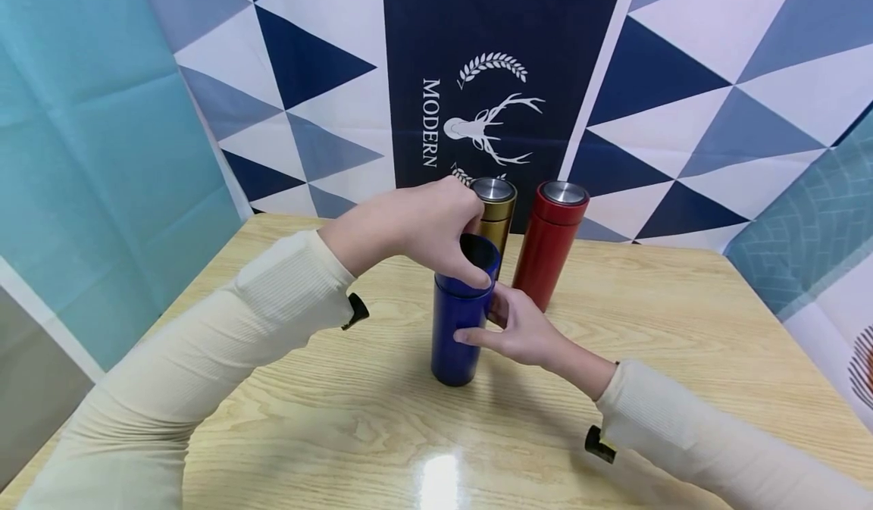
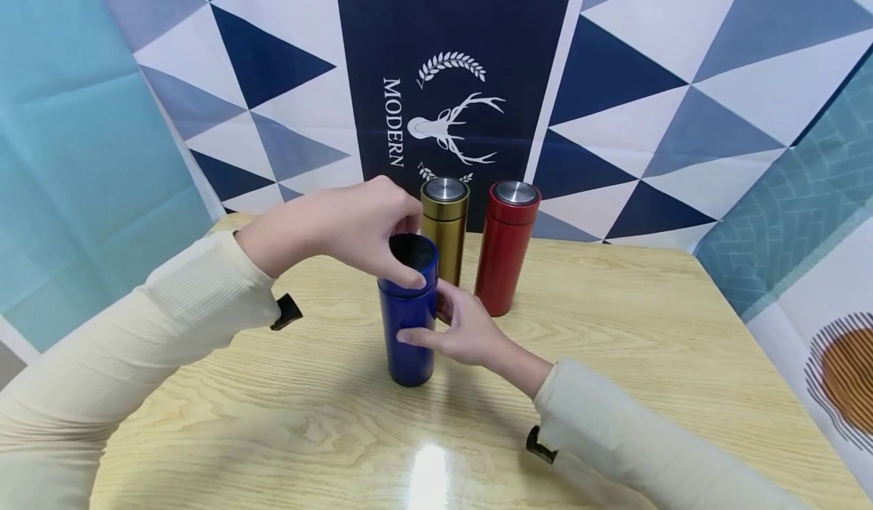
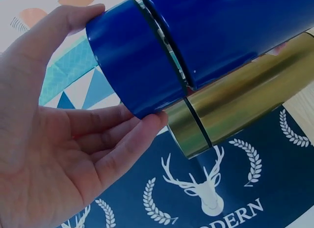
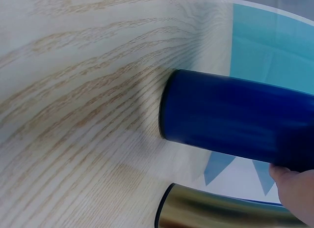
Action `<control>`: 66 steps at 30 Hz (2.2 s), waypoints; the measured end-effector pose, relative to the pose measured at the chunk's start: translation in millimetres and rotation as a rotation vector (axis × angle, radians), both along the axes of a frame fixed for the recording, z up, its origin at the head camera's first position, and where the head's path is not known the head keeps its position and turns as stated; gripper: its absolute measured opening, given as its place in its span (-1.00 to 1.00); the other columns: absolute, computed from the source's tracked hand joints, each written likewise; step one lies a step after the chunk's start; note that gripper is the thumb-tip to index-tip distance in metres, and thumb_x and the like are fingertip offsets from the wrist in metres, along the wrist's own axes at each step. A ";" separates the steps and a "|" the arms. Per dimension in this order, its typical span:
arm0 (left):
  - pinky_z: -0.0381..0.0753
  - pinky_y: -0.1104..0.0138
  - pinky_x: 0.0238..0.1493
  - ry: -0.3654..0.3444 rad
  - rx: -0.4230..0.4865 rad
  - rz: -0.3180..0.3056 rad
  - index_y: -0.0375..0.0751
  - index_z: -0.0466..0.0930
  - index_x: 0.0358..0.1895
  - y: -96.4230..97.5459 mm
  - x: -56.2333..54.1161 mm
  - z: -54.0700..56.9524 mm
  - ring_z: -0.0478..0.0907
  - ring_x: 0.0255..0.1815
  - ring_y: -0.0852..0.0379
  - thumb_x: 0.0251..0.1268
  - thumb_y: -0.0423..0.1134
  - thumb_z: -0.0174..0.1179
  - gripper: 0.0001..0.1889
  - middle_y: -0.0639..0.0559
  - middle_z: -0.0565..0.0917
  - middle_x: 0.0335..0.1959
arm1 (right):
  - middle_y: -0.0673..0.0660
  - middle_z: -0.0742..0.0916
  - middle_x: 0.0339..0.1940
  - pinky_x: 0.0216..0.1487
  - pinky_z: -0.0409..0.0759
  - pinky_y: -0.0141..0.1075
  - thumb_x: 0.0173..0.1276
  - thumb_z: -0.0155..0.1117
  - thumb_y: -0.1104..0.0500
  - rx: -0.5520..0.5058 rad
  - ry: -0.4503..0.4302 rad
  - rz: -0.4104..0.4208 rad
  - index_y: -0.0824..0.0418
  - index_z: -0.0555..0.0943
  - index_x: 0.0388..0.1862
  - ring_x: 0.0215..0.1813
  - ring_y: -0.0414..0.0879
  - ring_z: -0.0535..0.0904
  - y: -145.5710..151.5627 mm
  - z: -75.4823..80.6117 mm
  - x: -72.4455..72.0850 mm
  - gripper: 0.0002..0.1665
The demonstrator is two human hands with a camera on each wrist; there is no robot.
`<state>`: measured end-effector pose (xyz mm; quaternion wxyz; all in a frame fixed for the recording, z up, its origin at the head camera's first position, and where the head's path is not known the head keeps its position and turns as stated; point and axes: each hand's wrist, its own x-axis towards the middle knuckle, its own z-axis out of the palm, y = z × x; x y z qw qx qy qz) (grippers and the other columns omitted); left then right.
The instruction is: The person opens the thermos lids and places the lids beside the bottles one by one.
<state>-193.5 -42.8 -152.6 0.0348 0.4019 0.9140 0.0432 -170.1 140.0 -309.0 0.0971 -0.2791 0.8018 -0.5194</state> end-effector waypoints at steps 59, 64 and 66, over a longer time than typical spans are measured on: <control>0.60 0.45 -0.41 -0.043 0.127 -0.020 -0.21 0.55 -0.25 -9.4 0.1 -8.0 0.53 -0.44 0.18 -0.02 0.12 0.36 -0.54 0.04 0.64 -0.43 | 0.27 0.60 0.26 0.27 0.55 -0.09 0.21 0.40 0.18 -0.027 0.012 0.008 0.25 0.31 0.36 0.25 0.13 0.58 -0.2 -2.6 0.8 -0.24; 0.48 0.47 -0.54 -0.005 0.112 0.029 -0.17 0.48 -0.43 -4.7 4.9 -9.0 0.42 -0.60 0.22 -0.02 0.15 0.34 -0.56 0.11 0.46 -0.64 | 0.27 0.61 0.24 0.26 0.55 -0.07 0.22 0.39 0.16 -0.011 0.008 -0.001 0.25 0.32 0.35 0.24 0.13 0.59 -0.2 -2.0 1.2 -0.25; 0.40 0.48 -0.58 0.012 0.101 0.048 -0.15 0.44 -0.50 -2.8 6.8 -9.2 0.34 -0.65 0.23 -0.02 0.16 0.32 -0.56 0.14 0.36 -0.70 | 0.26 0.62 0.24 0.26 0.56 -0.08 0.22 0.39 0.17 -0.009 0.006 -0.002 0.25 0.33 0.34 0.23 0.12 0.59 -0.3 -2.2 1.1 -0.26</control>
